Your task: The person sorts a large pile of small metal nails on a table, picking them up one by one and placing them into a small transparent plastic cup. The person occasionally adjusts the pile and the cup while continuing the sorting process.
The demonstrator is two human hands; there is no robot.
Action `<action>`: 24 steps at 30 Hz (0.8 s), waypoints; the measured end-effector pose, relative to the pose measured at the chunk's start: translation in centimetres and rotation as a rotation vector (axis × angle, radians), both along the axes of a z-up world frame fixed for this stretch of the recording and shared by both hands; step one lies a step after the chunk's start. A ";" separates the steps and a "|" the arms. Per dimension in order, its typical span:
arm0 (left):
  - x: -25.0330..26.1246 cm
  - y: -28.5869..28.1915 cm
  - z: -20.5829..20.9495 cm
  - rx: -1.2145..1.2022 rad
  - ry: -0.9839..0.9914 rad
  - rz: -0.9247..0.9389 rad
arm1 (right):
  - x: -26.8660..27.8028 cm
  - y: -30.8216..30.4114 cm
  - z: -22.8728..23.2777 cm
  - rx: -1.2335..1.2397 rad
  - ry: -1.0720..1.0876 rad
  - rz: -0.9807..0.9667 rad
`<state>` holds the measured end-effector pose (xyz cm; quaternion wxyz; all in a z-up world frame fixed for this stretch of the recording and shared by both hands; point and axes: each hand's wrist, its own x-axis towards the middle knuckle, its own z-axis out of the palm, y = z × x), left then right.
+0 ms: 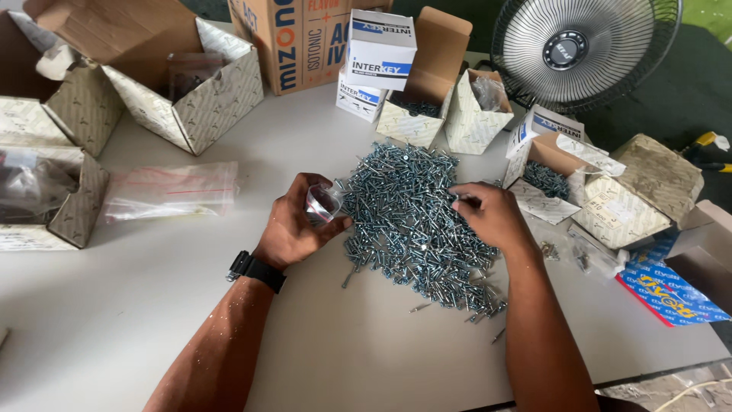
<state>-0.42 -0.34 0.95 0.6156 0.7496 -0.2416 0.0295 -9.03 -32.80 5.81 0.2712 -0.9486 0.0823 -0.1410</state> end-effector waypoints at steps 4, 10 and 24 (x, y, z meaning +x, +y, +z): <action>0.1 0.0 -0.1 0.000 -0.009 -0.013 | 1.1 0.7 -0.6 -0.102 -0.006 0.160; 0.4 -0.1 -0.7 0.013 -0.003 0.004 | 1.5 0.4 -2.0 -0.178 0.045 0.192; 0.2 0.1 -0.6 -0.028 -0.062 -0.023 | 1.6 -2.1 -4.5 0.055 -0.098 0.177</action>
